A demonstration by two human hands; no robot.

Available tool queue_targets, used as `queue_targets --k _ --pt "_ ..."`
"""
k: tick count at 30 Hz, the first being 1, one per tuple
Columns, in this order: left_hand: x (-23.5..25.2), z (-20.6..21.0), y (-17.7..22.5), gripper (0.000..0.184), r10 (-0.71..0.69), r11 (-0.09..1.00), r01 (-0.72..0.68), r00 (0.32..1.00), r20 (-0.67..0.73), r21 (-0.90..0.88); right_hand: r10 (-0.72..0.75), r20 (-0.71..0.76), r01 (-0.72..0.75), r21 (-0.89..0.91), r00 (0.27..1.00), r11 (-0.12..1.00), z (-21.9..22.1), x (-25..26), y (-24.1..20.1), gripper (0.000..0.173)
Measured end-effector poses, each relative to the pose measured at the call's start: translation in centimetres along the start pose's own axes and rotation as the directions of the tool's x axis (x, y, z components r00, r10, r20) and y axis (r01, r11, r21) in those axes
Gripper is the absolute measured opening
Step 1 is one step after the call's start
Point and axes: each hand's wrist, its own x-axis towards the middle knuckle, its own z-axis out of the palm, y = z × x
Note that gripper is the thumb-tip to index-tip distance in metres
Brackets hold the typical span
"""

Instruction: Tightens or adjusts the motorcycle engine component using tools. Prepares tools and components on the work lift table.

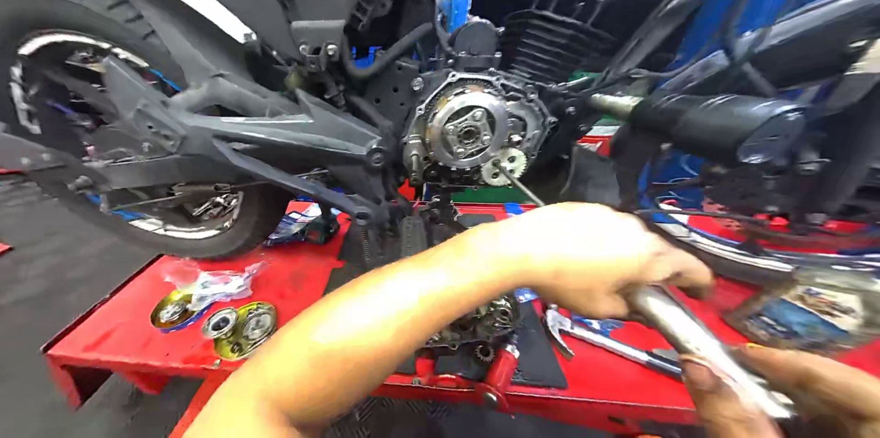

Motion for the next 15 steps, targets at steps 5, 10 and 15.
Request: queue_targets --k 5,10,15 --pt "-1.3 9.5 0.9 0.024 0.006 0.992 0.101 0.544 -0.839 0.072 -0.065 -0.018 0.057 -0.292 0.998 0.955 1.7 0.1 -0.4 0.036" --pt "0.4 8.9 -0.5 0.026 0.070 0.991 0.061 0.517 -0.853 0.118 0.024 -0.091 -0.048 -0.270 0.996 0.962 2.8 0.0 -0.5 0.042" --pt "0.1 -0.1 -0.7 0.036 0.014 1.000 -0.017 0.976 0.216 0.013 0.050 -0.012 -0.052 -0.209 0.999 0.976 2.9 -0.1 -1.3 0.043"
